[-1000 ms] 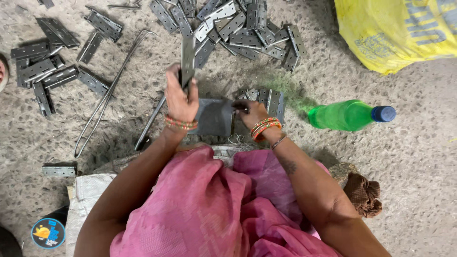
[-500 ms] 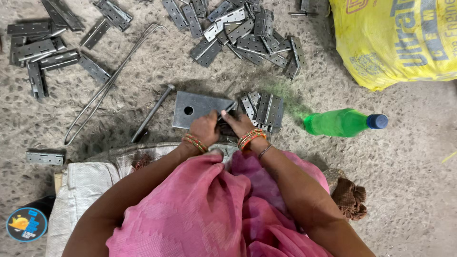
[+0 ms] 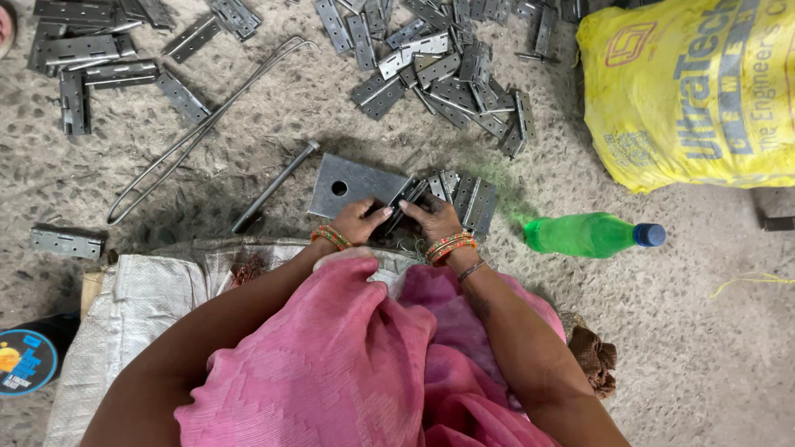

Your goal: The person sits on the floor and assembles small metal hinge components by inserting pins and striking them with a metal rod. They repeatedly pick up hinge plates, align them on a metal block, insert pins, and tap them into place, then set the finished pieces aside.

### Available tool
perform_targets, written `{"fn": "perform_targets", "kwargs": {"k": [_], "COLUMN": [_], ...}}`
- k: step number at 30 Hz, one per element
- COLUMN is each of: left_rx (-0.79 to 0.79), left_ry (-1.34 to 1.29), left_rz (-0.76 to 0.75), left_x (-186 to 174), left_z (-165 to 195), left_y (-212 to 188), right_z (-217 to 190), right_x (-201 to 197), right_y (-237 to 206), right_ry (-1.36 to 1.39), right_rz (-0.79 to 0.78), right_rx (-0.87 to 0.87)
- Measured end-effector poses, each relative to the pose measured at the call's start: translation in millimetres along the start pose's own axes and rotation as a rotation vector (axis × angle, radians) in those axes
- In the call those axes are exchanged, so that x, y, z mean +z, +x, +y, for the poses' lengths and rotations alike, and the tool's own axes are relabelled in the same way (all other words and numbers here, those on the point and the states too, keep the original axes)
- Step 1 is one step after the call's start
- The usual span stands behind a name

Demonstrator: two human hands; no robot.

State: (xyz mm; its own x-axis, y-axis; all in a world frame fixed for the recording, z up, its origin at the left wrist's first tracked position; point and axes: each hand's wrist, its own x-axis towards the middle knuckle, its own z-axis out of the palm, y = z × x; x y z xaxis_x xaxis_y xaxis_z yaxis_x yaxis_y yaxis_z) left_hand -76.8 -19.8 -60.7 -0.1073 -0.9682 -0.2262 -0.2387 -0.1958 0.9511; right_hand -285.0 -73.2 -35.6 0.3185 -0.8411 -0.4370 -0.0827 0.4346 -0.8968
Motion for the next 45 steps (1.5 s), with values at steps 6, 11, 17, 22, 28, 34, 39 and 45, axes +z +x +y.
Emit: {"fn": "perform_targets", "kwargs": {"k": [6,11,17,22,28,34,39,45], "left_rx": [-0.084,-0.148,-0.365,-0.305,-0.192,-0.164,-0.1,-0.011], "left_ry": [0.145,-0.227,-0.26,-0.222,0.009,0.188,0.35,0.646], "left_rz": [0.066,-0.069,-0.119,-0.16,-0.144,-0.089,-0.024,0.118], "left_x": [-2,-12,-14,-9,-6,-4,-17,-53], "left_z": [-4,-5,2,2,-13,-14,-3,23], "left_y": [-1,-1,-10,-16,-9,1,17,47], "right_z": [15,7,5,8,-29,-55,-47,-38], "right_x": [0,1,8,-1,-62,-118,-133,-146], "right_y": [-2,-8,-9,-6,3,3,17,23], "right_ry": [0.113,0.275,0.21,-0.144,-0.632,-0.923,-0.986,-0.908], "right_rz": [-0.033,-0.137,-0.06,0.126,0.191,0.269,0.315,0.587], "right_rx": [-0.014,0.056,0.113,0.071,-0.026,0.189,0.135,0.013]}}
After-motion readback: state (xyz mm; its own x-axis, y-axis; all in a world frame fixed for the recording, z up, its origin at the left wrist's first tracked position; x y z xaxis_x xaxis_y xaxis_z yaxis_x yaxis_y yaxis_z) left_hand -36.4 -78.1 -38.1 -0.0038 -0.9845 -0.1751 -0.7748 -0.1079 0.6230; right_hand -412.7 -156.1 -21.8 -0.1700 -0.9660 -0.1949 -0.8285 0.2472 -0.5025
